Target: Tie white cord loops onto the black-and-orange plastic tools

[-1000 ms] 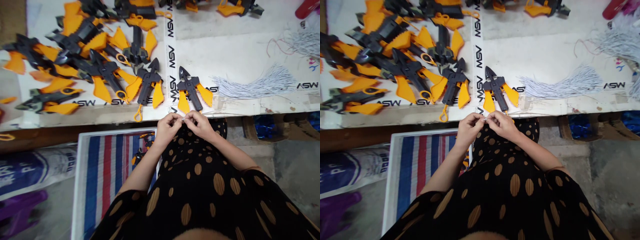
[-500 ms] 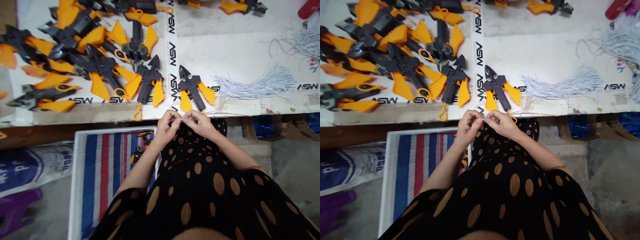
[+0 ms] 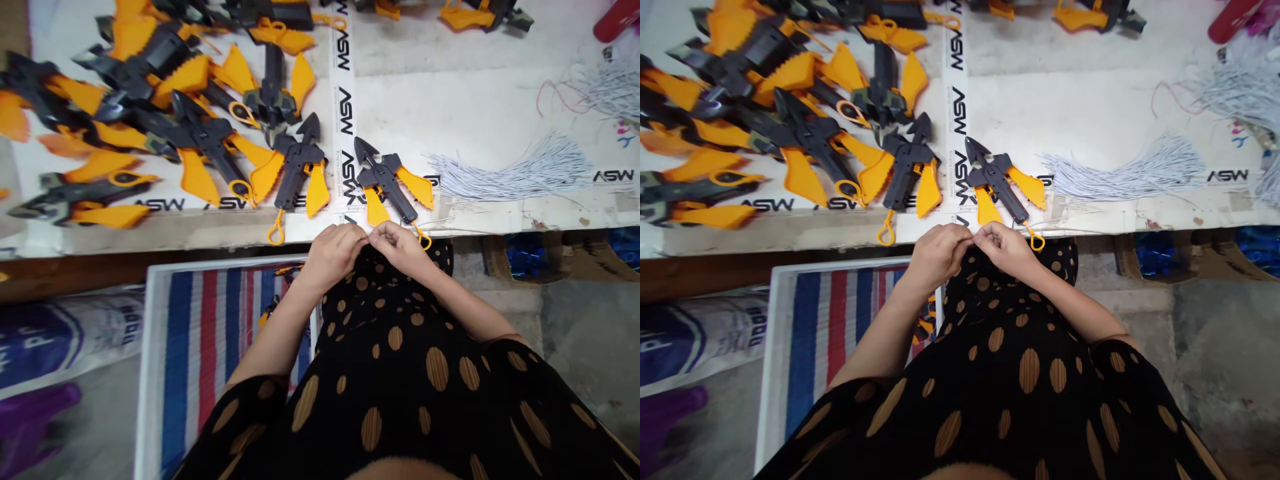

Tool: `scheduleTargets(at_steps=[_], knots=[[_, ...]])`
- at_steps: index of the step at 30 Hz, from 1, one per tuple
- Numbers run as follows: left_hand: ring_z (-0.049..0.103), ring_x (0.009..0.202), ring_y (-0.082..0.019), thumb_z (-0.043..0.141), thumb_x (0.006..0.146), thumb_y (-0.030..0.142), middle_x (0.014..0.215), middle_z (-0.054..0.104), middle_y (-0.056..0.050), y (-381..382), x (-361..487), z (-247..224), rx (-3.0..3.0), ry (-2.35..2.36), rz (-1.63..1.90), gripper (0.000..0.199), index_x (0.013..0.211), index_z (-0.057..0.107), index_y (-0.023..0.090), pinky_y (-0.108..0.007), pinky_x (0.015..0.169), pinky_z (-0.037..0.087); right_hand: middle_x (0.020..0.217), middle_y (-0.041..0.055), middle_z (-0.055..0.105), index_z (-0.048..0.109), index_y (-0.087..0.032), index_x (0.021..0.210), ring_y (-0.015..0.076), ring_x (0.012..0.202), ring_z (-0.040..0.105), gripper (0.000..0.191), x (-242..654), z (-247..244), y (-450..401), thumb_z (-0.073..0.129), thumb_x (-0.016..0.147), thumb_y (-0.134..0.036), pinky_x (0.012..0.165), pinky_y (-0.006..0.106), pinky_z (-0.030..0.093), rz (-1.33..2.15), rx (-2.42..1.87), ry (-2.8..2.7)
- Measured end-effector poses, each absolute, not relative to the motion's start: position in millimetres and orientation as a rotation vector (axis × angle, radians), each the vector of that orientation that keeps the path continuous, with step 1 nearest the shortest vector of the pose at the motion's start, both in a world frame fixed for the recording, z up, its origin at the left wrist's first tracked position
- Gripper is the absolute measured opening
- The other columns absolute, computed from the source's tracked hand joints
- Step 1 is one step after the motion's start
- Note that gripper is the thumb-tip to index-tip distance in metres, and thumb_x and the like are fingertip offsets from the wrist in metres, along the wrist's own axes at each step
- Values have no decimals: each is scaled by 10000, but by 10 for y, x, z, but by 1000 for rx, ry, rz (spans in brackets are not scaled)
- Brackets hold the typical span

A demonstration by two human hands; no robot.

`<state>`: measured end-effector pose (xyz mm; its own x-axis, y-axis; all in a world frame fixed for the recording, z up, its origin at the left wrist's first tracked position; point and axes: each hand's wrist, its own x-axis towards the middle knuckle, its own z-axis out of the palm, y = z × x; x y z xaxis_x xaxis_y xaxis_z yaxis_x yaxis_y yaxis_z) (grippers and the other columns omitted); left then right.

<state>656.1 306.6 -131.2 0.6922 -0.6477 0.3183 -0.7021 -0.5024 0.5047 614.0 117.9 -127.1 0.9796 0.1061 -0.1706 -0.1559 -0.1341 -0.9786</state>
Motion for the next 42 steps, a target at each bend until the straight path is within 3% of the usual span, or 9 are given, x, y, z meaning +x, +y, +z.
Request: scheduleTargets(at_steps=[7,12,15,18,23,26,32,39,42], knots=[[621,779,-218,450,1029,270,853,688,-62,3208,6615,-1254,2360,-1143,102,181,917,581,217,-364,736,421,668,-47,562,615,-198,863,96,564,435,218,6048,-1234,1072,569,926,-401,581,241,343,120,-1901,-47],[591,761,-208,456,1028,326,853,661,-41,3138,6623,-1152,2281,-1134,-143,188,933,578,220,-346,750,430,703,-30,606,644,-195,908,98,591,487,213,5986,-1263,973,543,971,-372,618,238,378,63,-2005,-190],[589,772,-218,452,1020,341,850,648,-42,3191,6683,-1112,2272,-1113,-247,205,943,595,216,-348,765,441,986,50,693,652,-192,1033,110,691,583,184,5940,-1246,796,540,984,-329,667,245,451,-25,-2020,-277],[627,910,-268,513,1005,395,957,689,-78,3275,6778,-1059,2398,-1030,-120,219,1024,633,213,-394,854,438,1256,117,653,644,-207,1149,164,898,651,207,5902,-1218,502,526,990,-266,741,284,509,-220,-2134,-222],[570,1253,-308,544,1010,404,1293,681,-94,2887,6775,-1016,2362,-980,119,285,1228,647,253,-494,1094,359,1194,115,669,681,-206,1108,220,970,660,191,5953,-1292,245,535,990,-239,769,319,507,-294,-2486,-60],[440,1439,-318,580,995,432,1479,579,-94,2466,6717,-1157,2325,-1129,61,386,1334,612,251,-554,1227,218,1125,97,680,677,-199,1064,216,959,658,185,5995,-1349,397,505,1016,-247,740,296,485,-180,-2580,-164],[263,1559,-289,431,1054,470,1617,422,-73,2435,6747,-1413,2431,-1131,-30,405,1385,562,277,-602,1276,44,990,78,694,632,-187,1035,210,900,655,231,5841,-1303,381,416,1062,-263,742,291,451,-171,-2722,-125],[303,1544,-280,351,1065,509,1588,466,-73,2624,6755,-1240,2317,-1068,-118,422,1293,608,264,-592,1275,66,994,72,719,640,-207,1020,197,890,667,217,5636,-1239,298,426,1052,-230,763,302,485,-458,-2659,-76],[529,1381,-280,366,1056,501,1419,633,-106,2501,6717,-1087,2172,-906,-198,449,1284,635,223,-533,1220,273,1008,69,725,650,-210,1052,192,949,655,203,5625,-1269,622,451,1033,-180,841,314,494,-550,-2552,-403]])
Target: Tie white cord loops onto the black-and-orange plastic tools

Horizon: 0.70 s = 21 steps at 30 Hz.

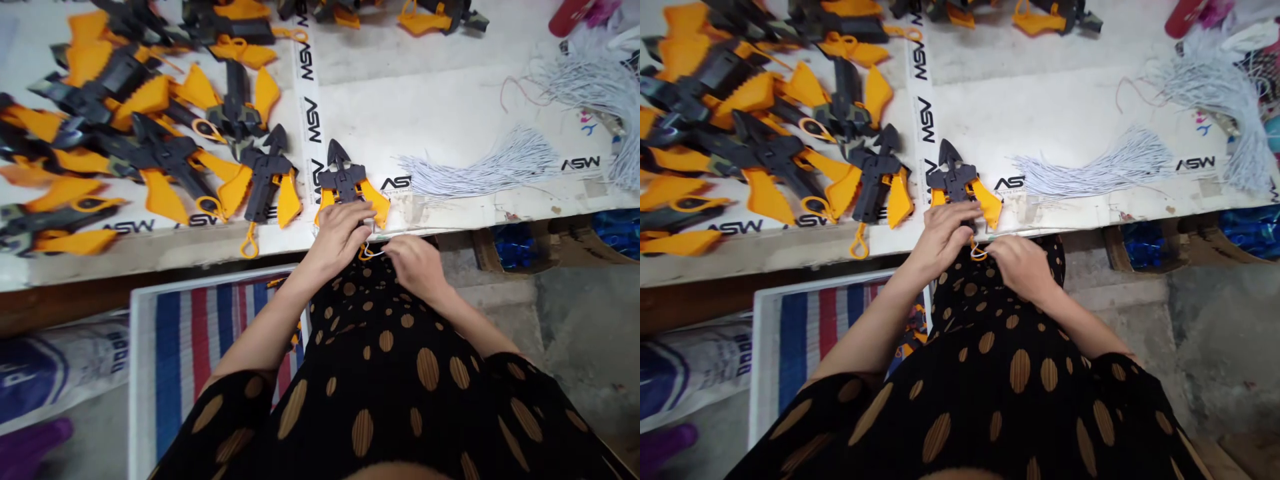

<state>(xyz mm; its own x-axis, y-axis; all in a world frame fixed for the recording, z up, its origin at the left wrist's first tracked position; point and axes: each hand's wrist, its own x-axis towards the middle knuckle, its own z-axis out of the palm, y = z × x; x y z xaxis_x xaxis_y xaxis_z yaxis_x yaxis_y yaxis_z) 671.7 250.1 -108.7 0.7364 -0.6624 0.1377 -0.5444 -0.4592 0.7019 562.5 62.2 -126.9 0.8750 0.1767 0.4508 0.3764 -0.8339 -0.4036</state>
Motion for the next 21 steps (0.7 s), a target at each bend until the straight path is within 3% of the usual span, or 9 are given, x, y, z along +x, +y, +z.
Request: scheduleTargets(at_steps=[3,5,7,13,21], knots=[[707,1063,-247,508,995,511,1120,768,-97,2367,6724,-957,2005,-733,-445,476,1307,635,175,-395,1005,500,1011,63,718,652,-206,1100,191,920,630,223,5655,-1352,952,446,1026,-162,804,321,478,-556,-2481,-699],[732,910,-229,568,964,493,957,785,-71,2318,6757,-909,1986,-661,-522,439,1228,685,163,-343,890,536,1019,69,712,650,-198,1117,197,903,613,230,5689,-1418,1103,437,1033,-176,792,328,469,-500,-2457,-782],[727,843,-221,552,973,456,857,772,-53,2315,6795,-893,2076,-690,-459,364,1115,735,174,-340,871,529,1026,76,706,646,-191,1117,198,885,598,231,5722,-1473,1183,429,1038,-181,799,333,467,-465,-2426,-806],[717,891,-219,443,1023,354,870,762,-46,2404,6783,-945,2195,-925,-268,353,1171,713,182,-371,937,486,964,71,686,639,-192,1056,204,898,591,199,5748,-1550,1196,441,1046,-196,814,331,464,-474,-2368,-631],[697,789,-197,536,1002,365,828,759,-24,2335,6799,-972,2142,-894,-300,264,1025,745,206,-344,859,495,984,80,704,645,-177,1094,214,911,604,188,5784,-1640,1279,470,1030,-196,835,347,496,-474,-2333,-720]])
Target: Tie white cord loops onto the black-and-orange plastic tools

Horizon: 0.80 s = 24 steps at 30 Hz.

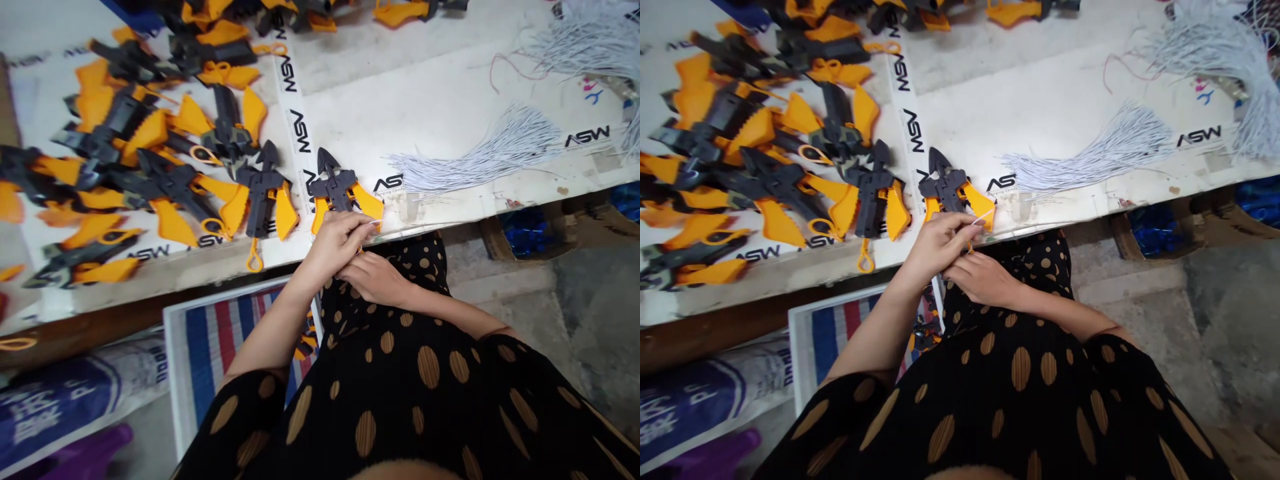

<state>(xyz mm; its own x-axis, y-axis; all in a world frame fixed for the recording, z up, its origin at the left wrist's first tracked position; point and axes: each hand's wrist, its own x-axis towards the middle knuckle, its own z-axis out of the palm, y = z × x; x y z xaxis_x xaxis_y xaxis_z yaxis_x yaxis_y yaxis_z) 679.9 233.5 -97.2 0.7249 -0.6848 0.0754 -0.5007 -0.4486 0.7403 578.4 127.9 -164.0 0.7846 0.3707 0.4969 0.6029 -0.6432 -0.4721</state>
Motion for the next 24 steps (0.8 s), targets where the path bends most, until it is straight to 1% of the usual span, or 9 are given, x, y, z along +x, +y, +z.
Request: scheduleTargets(at_steps=[3,6,9,14,18,21,24], knots=[[663,847,-220,516,1029,342,857,736,-42,2393,6851,-972,2301,-1024,-127,266,1059,755,229,-403,902,440,1034,75,721,640,-182,1118,191,903,631,185,5761,-1620,1224,476,1035,-201,816,335,513,-486,-2313,-704],[617,873,-252,537,1025,330,874,708,-60,2467,6903,-1007,2477,-1169,76,245,1096,761,261,-457,898,389,1164,82,719,618,-187,1184,167,992,672,192,5691,-1593,1088,507,1031,-219,799,302,537,-547,-2264,-682],[589,867,-262,541,1022,310,872,691,-67,2488,6937,-1051,2526,-1274,157,234,1078,764,262,-466,871,375,1210,75,714,607,-212,1214,159,1065,693,210,5622,-1593,914,512,1026,-216,803,281,566,-555,-2253,-632],[580,894,-277,510,1027,288,870,674,-75,2451,6935,-1023,2538,-1316,163,255,1052,761,251,-498,897,378,1219,76,714,624,-221,1235,157,1033,714,255,5607,-1611,646,515,1009,-177,842,280,589,-519,-2285,-493],[581,934,-296,505,1018,285,889,670,-89,2445,6920,-962,2528,-1302,99,261,1031,763,250,-524,919,385,1206,81,722,650,-219,1221,175,1051,714,250,5641,-1610,505,525,1007,-193,884,304,593,-478,-2334,-395],[578,942,-294,512,1012,286,882,660,-80,2440,6921,-942,2491,-1283,24,254,1028,763,257,-548,960,377,1215,77,722,659,-234,1221,182,1078,710,252,5669,-1609,453,526,1008,-207,907,318,591,-450,-2344,-345],[570,940,-286,510,1013,295,879,654,-69,2433,6930,-930,2467,-1275,-27,255,1028,762,262,-565,1002,359,1197,80,728,669,-230,1191,181,1079,711,234,5704,-1601,432,518,1013,-214,895,309,590,-465,-2352,-308]])
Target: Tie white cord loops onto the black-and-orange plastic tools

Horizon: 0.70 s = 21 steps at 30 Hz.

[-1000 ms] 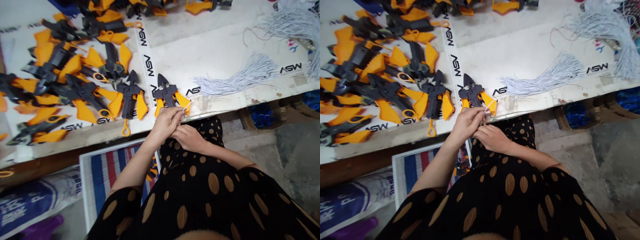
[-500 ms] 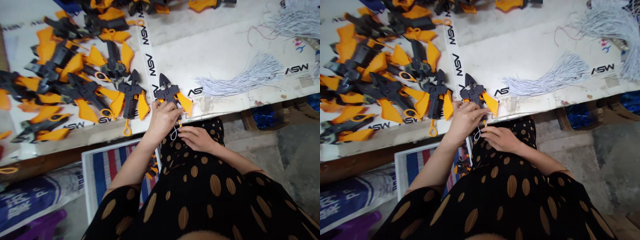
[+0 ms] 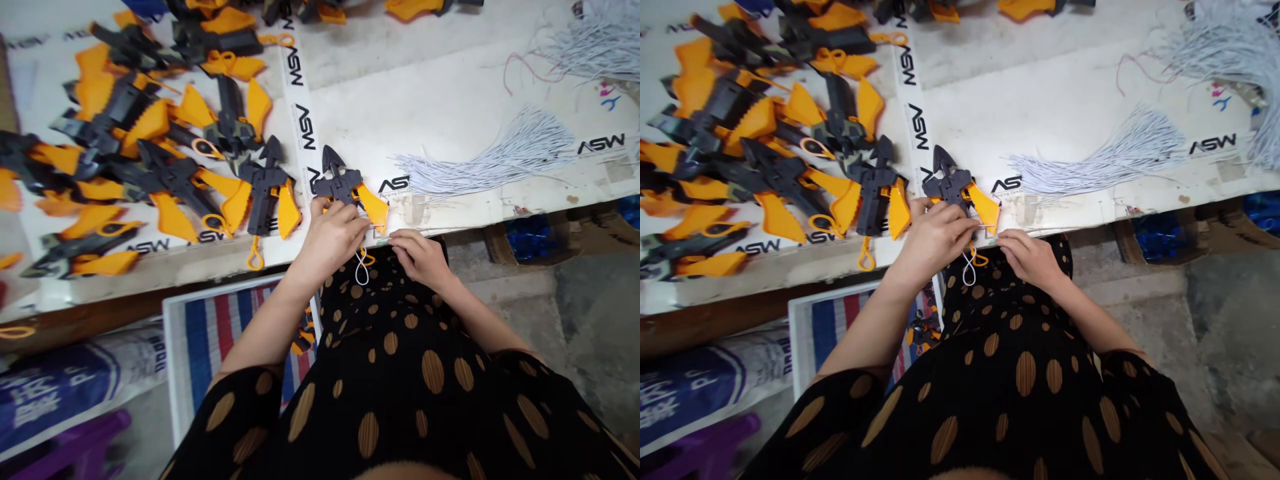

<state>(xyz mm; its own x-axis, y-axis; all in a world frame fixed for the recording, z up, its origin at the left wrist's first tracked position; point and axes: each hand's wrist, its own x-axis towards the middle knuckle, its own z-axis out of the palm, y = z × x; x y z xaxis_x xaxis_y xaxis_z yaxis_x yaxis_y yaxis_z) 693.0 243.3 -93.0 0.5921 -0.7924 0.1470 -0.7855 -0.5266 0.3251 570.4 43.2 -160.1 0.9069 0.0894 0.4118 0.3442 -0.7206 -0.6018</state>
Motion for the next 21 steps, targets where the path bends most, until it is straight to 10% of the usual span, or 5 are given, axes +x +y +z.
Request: scheduleTargets(at_steps=[21], knots=[[595,938,-278,516,1026,356,900,709,-75,2257,6892,-1091,2436,-1238,-61,275,949,757,247,-548,1007,359,1264,80,693,663,-197,1211,202,936,701,256,5949,-1498,526,532,1001,-262,608,268,520,-330,-2504,34]])
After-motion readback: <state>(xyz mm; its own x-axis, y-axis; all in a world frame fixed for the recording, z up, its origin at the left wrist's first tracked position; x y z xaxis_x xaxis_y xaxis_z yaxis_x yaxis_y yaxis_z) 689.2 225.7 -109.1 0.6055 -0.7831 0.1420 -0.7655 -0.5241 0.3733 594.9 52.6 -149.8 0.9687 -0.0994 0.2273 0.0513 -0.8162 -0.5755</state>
